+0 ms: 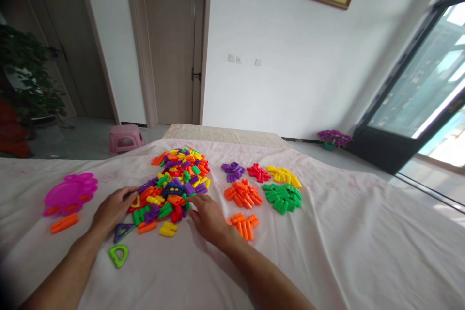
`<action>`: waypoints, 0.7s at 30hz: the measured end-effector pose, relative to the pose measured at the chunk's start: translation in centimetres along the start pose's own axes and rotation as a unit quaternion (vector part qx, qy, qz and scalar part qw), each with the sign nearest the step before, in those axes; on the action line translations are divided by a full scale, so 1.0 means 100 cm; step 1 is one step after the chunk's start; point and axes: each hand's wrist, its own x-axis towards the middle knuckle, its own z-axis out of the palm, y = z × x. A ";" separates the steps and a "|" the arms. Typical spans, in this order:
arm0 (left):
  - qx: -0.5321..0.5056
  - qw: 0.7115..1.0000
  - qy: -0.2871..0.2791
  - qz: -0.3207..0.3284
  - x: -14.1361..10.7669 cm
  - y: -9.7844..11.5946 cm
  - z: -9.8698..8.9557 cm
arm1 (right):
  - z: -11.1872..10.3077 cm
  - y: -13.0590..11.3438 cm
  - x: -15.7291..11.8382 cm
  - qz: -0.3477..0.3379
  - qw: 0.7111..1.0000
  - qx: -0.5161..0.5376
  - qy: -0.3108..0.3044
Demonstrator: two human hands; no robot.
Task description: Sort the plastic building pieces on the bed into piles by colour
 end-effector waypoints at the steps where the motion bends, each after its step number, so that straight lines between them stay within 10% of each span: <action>1: 0.001 1.000 -0.001 0.001 0.000 0.001 -0.001 | 0.004 -0.002 0.001 0.012 1.000 0.007 -0.002; 14: 0.010 1.000 -0.012 0.000 0.000 -0.002 -0.001 | 0.024 0.015 0.009 0.097 0.983 0.106 0.118; 21: 0.026 0.999 -0.037 0.007 0.008 -0.012 0.003 | -0.063 0.057 0.006 0.161 0.975 0.063 0.142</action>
